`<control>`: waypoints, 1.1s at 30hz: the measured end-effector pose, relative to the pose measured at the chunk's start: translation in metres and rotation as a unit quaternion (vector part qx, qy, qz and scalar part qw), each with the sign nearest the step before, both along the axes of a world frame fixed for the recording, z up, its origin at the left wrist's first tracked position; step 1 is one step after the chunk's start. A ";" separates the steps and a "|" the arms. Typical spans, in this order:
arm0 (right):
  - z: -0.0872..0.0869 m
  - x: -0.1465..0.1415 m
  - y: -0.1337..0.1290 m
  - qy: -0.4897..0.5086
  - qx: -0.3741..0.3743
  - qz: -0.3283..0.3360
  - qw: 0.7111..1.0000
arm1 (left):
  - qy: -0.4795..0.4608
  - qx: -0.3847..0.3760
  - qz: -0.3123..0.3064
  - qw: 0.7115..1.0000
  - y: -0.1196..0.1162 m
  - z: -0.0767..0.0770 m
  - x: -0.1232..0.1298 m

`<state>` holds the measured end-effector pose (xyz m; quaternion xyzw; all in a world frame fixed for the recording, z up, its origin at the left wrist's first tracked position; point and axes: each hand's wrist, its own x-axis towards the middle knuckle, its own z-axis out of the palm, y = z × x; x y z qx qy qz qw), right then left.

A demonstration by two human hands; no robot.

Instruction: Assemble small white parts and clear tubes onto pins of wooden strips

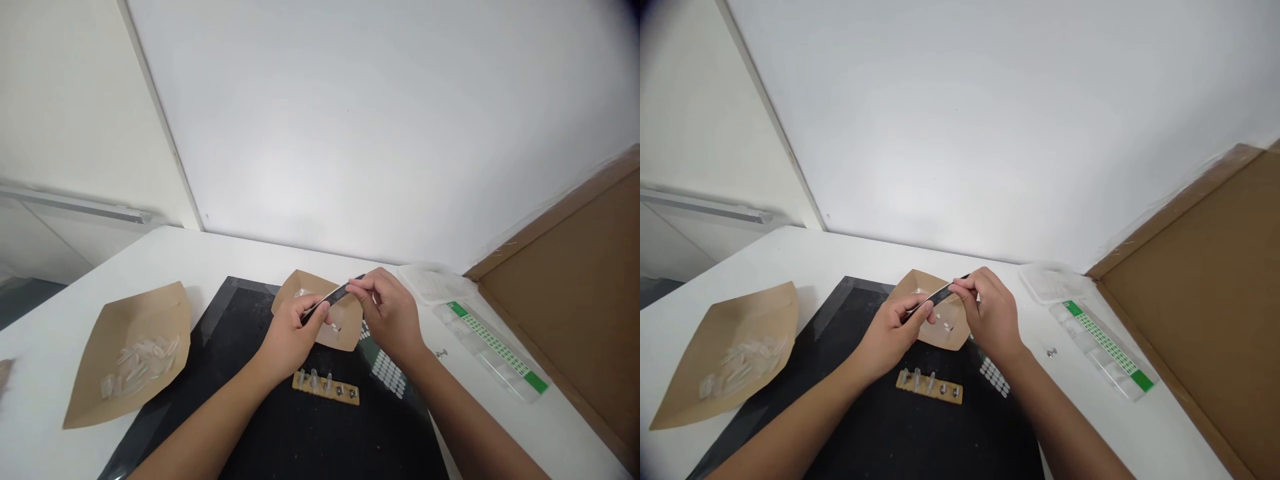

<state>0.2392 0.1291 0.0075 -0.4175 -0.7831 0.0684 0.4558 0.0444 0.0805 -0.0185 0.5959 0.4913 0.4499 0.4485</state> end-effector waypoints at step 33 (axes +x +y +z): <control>-0.030 -0.015 -0.009 -0.109 0.043 -0.068 0.991 | 0.068 0.079 0.024 0.994 -0.001 0.000 -0.005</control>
